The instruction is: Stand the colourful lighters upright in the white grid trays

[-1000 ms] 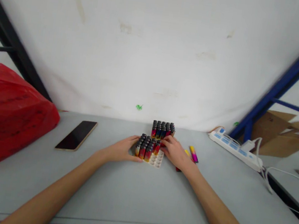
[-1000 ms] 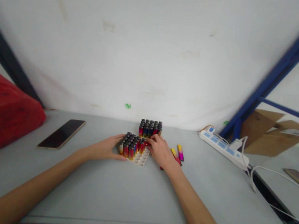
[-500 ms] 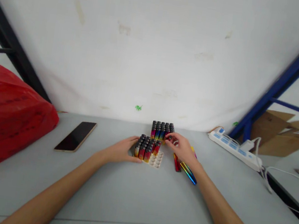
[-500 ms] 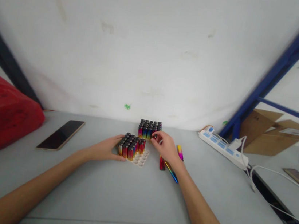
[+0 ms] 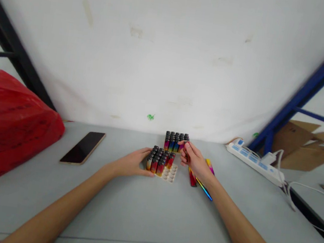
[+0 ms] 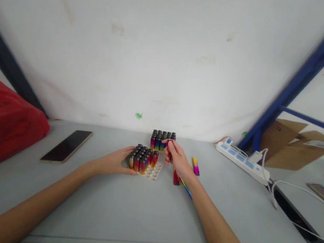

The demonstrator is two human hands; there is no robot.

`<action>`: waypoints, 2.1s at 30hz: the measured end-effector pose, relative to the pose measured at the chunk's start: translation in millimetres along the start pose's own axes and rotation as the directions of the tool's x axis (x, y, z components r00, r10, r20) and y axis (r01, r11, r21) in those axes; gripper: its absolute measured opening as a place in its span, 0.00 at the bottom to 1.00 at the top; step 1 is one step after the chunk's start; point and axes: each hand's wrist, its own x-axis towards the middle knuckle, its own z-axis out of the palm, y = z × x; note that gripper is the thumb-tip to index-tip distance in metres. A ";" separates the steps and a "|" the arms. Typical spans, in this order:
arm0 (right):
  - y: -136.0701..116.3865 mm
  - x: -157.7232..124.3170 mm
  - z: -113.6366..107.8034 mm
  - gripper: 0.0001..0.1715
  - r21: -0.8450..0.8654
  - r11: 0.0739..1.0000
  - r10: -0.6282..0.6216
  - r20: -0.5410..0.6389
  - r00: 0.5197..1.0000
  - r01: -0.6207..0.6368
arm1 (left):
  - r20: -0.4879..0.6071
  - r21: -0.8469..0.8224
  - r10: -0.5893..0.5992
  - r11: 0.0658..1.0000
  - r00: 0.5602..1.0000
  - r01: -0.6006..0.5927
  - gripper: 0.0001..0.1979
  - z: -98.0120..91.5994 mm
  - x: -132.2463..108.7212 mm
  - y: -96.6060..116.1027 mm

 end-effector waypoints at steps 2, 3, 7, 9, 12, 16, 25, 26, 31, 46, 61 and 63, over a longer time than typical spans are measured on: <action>-1.8 -0.2 1.0 0.27 0.006 0.999 0.032 -0.009 0.999 -0.032 | -0.010 -0.006 0.002 1.000 1.000 -0.002 0.46 -0.2 -0.1 1.2; -2.3 -0.2 1.2 0.27 0.007 0.999 0.049 -0.018 0.999 -0.049 | -0.013 -0.009 0.005 1.000 1.000 -0.005 0.46 -0.3 -0.2 1.3; -2.8 -1.1 1.3 0.27 -0.103 0.992 0.054 -0.115 0.992 -0.066 | -0.002 -0.012 0.002 1.000 1.000 -0.002 0.46 0.3 -0.2 -1.9; -3.7 -3.1 1.5 0.27 -0.263 0.965 -0.035 -0.174 0.984 -0.012 | 0.007 -0.011 -0.007 1.000 1.000 0.007 0.46 0.8 -0.1 -4.1; -7.0 -7.3 2.2 0.29 -0.546 0.834 -0.213 -0.194 0.958 0.075 | 0.012 0.001 -0.008 1.000 1.000 0.008 0.47 1.3 -0.2 -5.5; -9.4 -10.0 3.7 0.32 -0.719 0.690 -0.308 -0.184 0.933 0.086 | 0.014 0.012 0.002 1.000 1.000 -0.002 0.46 0.8 -0.4 -3.5; -4.0 -7.4 9.7 0.23 -0.739 0.673 -0.291 -0.224 0.930 0.033 | 0.021 0.016 -0.024 1.000 0.999 0.024 0.47 0.8 0.0 -4.1; -4.2 -7.3 10.0 0.23 -0.737 0.675 -0.291 -0.224 0.930 0.033 | 0.020 0.015 -0.023 1.000 1.000 0.022 0.47 0.7 0.0 -3.9; -8.2 -9.2 9.4 0.26 -0.732 0.680 -0.287 -0.197 0.938 0.055 | 0.017 0.011 -0.019 1.000 1.000 0.019 0.47 -0.3 -0.3 -1.0; -34.9 -23.4 14.0 0.17 -0.769 0.501 -0.403 0.198 0.894 0.397 | 0.011 0.001 0.018 1.000 1.000 -0.018 0.45 -0.3 -0.7 -0.4; -23.6 -22.0 14.0 0.11 -0.703 0.590 -0.219 0.335 0.917 0.398 | 0.012 -0.019 0.033 0.999 0.999 -0.033 0.44 0.0 -0.8 -0.4; -26.6 -22.5 14.1 0.11 -0.707 0.585 -0.223 0.331 0.917 0.397 | 0.011 -0.015 0.038 0.999 0.999 -0.038 0.44 0.0 -0.6 -0.7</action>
